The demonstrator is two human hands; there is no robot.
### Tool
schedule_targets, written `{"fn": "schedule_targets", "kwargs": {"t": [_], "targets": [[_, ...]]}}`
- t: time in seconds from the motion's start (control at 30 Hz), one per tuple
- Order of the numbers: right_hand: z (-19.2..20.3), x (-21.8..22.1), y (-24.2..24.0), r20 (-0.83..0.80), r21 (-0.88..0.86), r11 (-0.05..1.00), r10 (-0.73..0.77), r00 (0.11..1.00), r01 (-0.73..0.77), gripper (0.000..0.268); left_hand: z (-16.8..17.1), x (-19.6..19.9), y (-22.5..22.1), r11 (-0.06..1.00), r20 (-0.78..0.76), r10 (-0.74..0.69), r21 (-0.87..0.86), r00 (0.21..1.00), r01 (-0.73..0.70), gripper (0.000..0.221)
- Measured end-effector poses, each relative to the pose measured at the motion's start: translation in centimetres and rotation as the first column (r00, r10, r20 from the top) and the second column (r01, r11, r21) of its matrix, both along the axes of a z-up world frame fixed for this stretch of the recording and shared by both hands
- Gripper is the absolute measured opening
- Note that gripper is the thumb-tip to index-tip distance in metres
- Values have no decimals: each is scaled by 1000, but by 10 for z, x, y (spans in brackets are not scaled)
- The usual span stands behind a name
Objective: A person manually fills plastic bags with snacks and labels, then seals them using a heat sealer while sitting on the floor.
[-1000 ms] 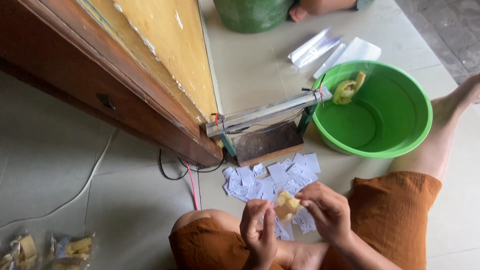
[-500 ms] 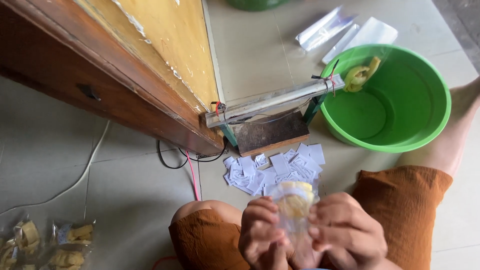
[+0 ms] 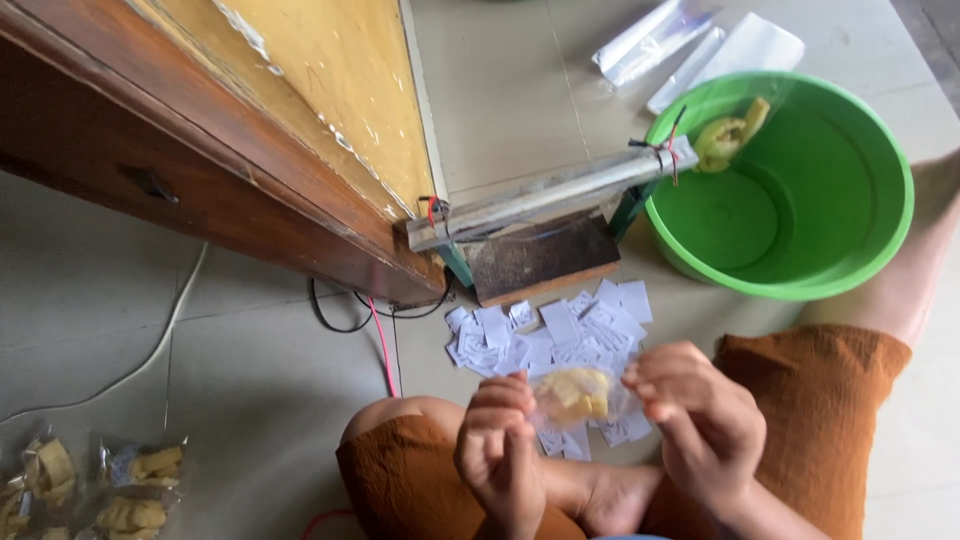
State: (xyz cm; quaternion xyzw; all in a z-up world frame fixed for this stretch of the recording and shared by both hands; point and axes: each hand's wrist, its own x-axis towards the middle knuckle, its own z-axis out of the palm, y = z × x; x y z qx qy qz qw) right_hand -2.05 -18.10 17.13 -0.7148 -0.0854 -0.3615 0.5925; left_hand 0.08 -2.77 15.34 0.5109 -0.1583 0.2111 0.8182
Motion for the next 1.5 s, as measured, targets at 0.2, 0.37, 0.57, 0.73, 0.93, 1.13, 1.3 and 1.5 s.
{"fn": "schedule_targets", "kwargs": {"t": [0.2, 0.37, 0.57, 0.73, 0.93, 1.13, 1.3, 1.5], "targets": [[-12, -6, -7, 82, -71, 998, 2, 997, 4, 22, 22, 8, -10, 996, 59, -13, 93, 998, 7, 10], [-3, 13, -6, -84, -152, 988, -18, 996, 5, 24, -4, 14, -6, 992, -47, 118, 48, 992, -116, 9], [-66, 31, -10, -458, -25, 1000, -16, 889, 5, 24, -44, 37, 22, 938, -430, 31, 325, 902, 123, 12], [-101, 26, -23, -510, 163, 986, 110, 853, -29, 6, -55, 43, 39, 915, -548, -152, 237, 823, 327, 13], [-120, 29, -34, -720, 153, 979, 204, 663, -136, 35, -49, 54, 44, 759, -563, -108, 486, 820, 434, 31], [-118, 41, -26, -674, 372, 925, 325, 663, -76, 35, -70, 49, 36, 831, -439, 39, 513, 898, 214, 19], [-99, 55, -24, -625, -359, 913, -80, 776, -195, 7, -86, 58, 43, 537, 98, 93, 833, 991, -133, 19], [-87, 69, -51, -638, -192, 926, 134, 759, -324, 11, -53, 80, 59, 653, -323, -143, 680, 936, 334, 8]]}}
